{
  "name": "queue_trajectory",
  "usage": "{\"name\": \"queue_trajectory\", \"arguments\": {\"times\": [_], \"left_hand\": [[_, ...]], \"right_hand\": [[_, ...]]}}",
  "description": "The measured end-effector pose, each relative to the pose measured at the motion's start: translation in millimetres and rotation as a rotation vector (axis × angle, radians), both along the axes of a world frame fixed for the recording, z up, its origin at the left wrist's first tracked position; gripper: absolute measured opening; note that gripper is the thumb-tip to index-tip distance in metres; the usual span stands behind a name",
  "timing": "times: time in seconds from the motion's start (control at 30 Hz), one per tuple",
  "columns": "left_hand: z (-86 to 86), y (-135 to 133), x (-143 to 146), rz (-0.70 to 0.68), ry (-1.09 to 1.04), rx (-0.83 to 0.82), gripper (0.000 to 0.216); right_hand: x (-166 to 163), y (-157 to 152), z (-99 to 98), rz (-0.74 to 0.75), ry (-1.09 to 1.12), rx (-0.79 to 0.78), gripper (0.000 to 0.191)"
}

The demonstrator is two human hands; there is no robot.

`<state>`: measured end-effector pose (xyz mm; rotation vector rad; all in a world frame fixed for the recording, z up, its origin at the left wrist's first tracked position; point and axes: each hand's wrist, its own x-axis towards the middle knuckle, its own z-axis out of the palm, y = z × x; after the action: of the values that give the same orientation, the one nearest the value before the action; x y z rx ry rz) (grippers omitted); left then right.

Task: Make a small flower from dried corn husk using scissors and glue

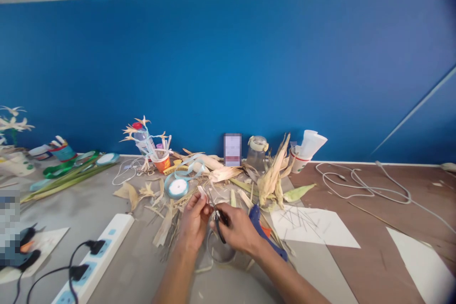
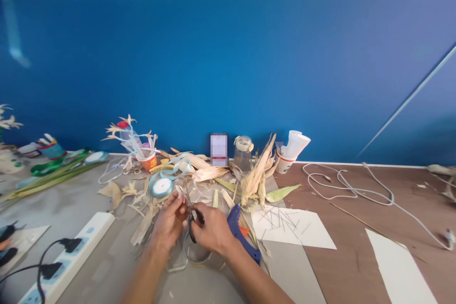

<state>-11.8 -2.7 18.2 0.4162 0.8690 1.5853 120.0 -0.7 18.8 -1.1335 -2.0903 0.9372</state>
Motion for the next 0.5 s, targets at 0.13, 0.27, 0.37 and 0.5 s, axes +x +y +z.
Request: {"name": "queue_trajectory", "arguments": {"times": [0.13, 0.27, 0.37, 0.5], "left_hand": [[-0.8, 0.6, -1.1, 0.021, 0.017, -0.008, 0.032], [-1.3, 1.2, -1.3, 0.004, 0.048, 0.002, 0.029], [-1.4, 1.0, -0.5, -0.031, 0.057, 0.006, 0.026], [-1.5, -0.1, 0.8, -0.049, 0.053, 0.003, 0.025]], "right_hand": [[0.5, -1.2, 0.5, 0.002, -0.034, 0.016, 0.024], [0.6, -1.7, 2.3, -0.002, -0.057, 0.025, 0.027], [0.3, -2.4, 3.0, -0.010, -0.071, 0.040, 0.026], [0.0, -3.0, 2.3, -0.002, -0.078, 0.049, 0.026]]}}
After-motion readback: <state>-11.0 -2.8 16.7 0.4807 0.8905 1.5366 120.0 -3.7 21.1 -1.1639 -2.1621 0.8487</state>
